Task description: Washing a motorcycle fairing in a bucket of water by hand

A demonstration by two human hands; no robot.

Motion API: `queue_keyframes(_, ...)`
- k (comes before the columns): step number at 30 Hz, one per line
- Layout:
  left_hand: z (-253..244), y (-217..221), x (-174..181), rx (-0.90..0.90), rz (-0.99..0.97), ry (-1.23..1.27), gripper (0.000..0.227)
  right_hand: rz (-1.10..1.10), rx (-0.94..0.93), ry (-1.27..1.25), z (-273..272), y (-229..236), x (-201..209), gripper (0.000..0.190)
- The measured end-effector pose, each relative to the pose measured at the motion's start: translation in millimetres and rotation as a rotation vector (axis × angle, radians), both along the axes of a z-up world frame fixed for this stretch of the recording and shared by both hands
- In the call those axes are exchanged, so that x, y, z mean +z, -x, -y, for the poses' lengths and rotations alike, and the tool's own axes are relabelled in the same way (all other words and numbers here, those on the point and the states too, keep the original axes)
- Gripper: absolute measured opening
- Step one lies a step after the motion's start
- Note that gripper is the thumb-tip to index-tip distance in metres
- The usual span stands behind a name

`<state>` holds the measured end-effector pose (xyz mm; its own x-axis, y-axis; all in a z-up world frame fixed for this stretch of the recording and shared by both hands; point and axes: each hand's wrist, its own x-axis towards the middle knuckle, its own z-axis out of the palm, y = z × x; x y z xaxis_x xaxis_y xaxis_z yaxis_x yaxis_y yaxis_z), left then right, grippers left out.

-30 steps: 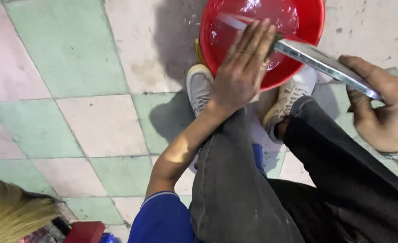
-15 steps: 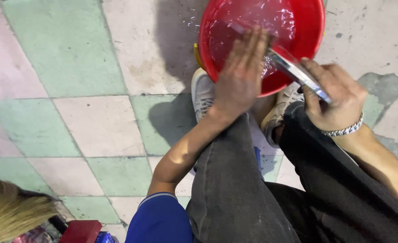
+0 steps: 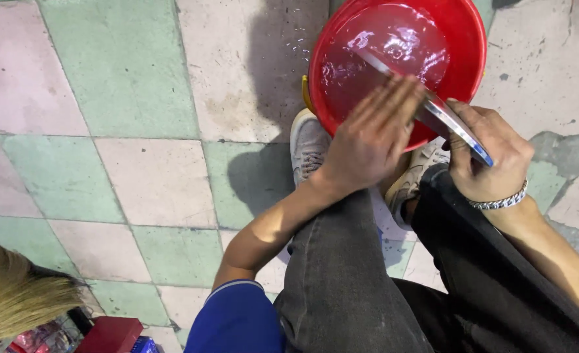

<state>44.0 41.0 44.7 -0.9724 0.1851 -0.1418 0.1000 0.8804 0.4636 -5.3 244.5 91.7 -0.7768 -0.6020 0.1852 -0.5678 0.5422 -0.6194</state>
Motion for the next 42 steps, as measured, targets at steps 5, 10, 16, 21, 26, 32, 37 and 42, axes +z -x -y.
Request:
queue_keyframes(5, 17.6, 7.5, -28.9, 0.077, -0.078, -0.181, 0.054, -0.098, 0.076, 0.013, -10.4, 0.9, -19.0, 0.029)
queue_keyframes(10, 3.6, 6.3, -14.4, -0.010, -0.120, -0.025, 0.052, -0.045, 0.045, -0.027, -6.8, 0.6, -8.5, 0.029)
queue_keyframes(16, 15.0, 12.4, -35.1, -0.063, -0.186, -0.174, 0.052, -0.030, 0.049, 0.005, -6.8, 0.6, -10.5, 0.027)
queue_keyframes(21, 3.1, 6.6, -8.0, -0.059, -0.220, -0.037, 0.048, -0.014, 0.038, 0.011, -6.4, -0.8, -8.5, 0.034)
queue_keyframes(26, 12.1, 8.5, -49.2, 0.018, -0.405, -0.206, 0.038, -0.005, 0.036, -0.039, -4.0, -0.2, -2.0, 0.030)
queue_keyframes(32, 6.6, 1.1, 11.6, -0.065, -0.389, -0.263, 0.034, -0.065, 0.059, -0.008, -0.5, 1.6, -5.6, 0.035)
queue_keyframes(37, 28.0, 25.6, -15.1, 0.056, -0.243, -0.221, 0.028, -0.030, 0.046, -0.034, -2.4, -2.0, -2.0, 0.028)
queue_keyframes(42, 10.0, 7.5, 9.4, -0.078, -0.212, -0.128, 0.039, -0.030, 0.025, -0.058, -11.2, -2.0, -13.2, 0.031)
